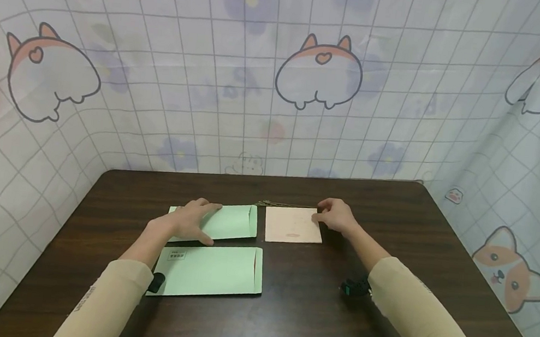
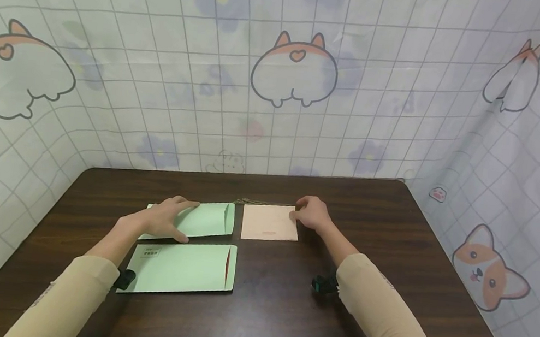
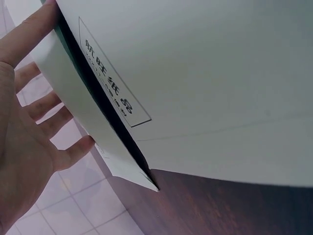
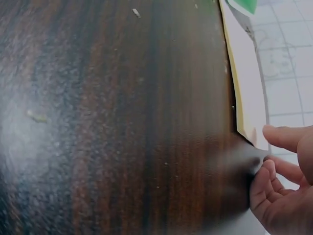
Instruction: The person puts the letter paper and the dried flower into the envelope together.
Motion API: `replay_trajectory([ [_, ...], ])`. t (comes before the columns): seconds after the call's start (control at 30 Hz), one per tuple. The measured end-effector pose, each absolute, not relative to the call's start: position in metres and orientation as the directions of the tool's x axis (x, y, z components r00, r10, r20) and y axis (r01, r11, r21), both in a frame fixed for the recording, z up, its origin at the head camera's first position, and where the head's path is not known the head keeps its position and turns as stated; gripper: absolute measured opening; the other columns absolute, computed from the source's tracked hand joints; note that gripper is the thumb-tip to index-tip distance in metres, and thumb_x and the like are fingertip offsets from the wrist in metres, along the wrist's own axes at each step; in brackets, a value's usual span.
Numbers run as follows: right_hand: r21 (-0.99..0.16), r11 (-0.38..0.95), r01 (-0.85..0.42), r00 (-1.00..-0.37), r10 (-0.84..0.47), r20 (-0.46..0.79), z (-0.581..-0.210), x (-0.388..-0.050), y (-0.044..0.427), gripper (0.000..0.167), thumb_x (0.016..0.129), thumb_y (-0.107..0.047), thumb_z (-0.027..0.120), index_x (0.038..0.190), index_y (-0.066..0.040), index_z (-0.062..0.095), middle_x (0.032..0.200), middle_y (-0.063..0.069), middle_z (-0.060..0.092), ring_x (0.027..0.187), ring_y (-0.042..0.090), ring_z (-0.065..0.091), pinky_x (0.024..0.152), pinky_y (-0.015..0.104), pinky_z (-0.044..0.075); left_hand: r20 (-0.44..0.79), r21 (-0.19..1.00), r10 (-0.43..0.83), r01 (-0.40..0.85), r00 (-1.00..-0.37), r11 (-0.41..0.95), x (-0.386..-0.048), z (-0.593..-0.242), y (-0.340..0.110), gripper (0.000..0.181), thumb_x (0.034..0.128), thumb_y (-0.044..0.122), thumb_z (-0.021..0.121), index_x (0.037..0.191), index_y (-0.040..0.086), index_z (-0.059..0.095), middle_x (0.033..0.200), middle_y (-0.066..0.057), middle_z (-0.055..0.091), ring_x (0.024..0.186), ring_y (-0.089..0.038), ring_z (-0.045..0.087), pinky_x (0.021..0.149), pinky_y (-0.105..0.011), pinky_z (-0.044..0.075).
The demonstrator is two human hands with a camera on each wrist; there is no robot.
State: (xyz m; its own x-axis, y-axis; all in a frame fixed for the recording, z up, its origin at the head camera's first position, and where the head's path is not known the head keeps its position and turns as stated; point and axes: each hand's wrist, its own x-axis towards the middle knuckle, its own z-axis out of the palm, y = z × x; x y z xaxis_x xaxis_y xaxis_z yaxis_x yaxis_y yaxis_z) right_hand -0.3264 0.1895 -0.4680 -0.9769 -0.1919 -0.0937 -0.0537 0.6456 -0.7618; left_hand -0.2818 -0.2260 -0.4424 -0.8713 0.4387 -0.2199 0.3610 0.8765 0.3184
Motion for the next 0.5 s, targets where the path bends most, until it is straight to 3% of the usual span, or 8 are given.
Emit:
replay_trajectory([
  [0.27,-0.694,0.708,-0.13,-0.979,-0.203,-0.024,-0.4715,-0.3263,0.1849,0.038,0.092,-0.011,0.075,0.124,0.008,0.066,0.093,0.011,0.06,0.08,0.024,0.054,0.07,0.037,0.047,-0.218,0.324,0.442,0.363,-0.87,0.874,-0.2806,-0.4416,-0.226,0.099,0.0831,0.044,0.086,0.162,0.014,0.034,0.156,-0.023,0.035,0.142,-0.046,0.035,0.104,-0.078,0.026],
  [0.5,-0.735,0.666,-0.126,-0.981,-0.196,-0.009,-0.4718,-0.3212,0.1847,0.022,0.096,-0.011,0.07,0.111,0.005,0.068,0.096,0.013,0.062,0.084,0.026,0.056,0.072,0.039,0.047,-0.217,0.323,0.44,0.361,-0.871,0.875,-0.2817,-0.4445,-0.2268,0.099,0.0832,0.044,0.086,0.162,0.015,0.034,0.156,-0.022,0.035,0.142,-0.045,0.035,0.104,-0.078,0.026],
])
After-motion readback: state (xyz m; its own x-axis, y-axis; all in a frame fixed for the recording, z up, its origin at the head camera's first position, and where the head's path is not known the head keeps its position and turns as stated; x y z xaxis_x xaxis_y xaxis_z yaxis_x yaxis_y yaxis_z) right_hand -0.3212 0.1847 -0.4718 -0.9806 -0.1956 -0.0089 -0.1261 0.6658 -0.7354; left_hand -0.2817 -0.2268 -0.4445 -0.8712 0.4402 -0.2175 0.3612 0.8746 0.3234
